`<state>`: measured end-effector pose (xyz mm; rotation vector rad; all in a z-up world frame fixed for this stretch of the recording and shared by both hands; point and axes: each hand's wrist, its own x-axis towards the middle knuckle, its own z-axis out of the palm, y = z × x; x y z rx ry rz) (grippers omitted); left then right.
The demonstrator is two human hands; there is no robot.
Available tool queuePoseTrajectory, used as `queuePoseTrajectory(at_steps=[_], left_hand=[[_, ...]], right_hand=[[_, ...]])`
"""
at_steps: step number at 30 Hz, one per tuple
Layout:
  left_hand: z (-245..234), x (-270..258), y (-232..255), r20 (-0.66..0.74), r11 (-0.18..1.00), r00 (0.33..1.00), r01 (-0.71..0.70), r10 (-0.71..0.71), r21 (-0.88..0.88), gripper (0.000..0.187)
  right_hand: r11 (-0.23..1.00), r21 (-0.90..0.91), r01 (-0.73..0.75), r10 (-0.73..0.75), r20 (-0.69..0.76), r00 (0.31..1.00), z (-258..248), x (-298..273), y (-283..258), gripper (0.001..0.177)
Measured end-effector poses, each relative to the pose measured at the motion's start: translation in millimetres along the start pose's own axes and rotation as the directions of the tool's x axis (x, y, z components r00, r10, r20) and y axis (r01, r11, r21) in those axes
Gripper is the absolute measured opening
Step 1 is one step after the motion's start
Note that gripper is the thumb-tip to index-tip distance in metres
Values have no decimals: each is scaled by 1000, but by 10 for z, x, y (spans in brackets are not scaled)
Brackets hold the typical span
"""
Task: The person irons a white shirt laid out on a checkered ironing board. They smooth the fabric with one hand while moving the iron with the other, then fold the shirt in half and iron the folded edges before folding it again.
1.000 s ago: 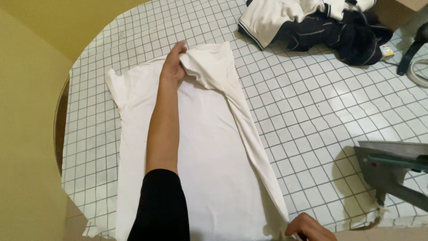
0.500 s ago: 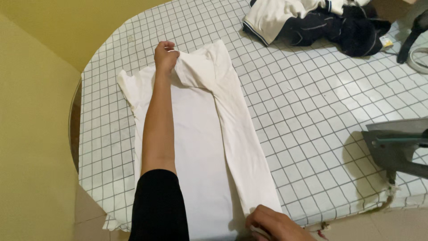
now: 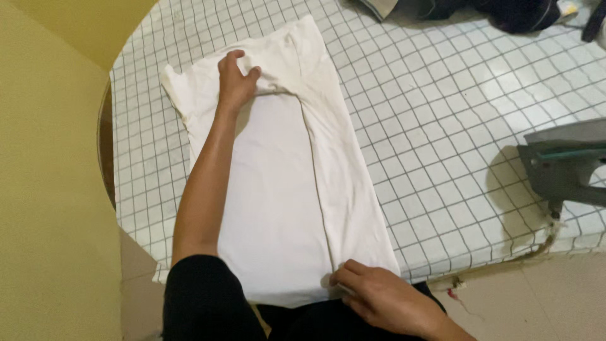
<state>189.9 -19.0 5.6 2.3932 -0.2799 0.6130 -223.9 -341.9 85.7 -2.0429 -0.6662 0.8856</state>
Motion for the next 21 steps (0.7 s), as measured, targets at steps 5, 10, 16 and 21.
queuePoseTrajectory(at_steps=[5,10,16,21], left_hand=[[-541,-1582,1116,457,973,889,128,-27,-190,40],[-986,-2145,1853,573,982,801,-97,172,-160,33],[-443,-1316,1490,445,969,886,-21,133,-247,24],[551,-100,1090,266,991,957,-90,113,-99,24]], right_hand=[[988,71,139,-99,-396,913,30,-298,354,28],[840,253,-480,542,-425,725,-41,-730,607,28],[853,359,-379,507,-401,763,329,-674,720,37],[825,434,-363,555,-499,666,708,-470,1000,32]])
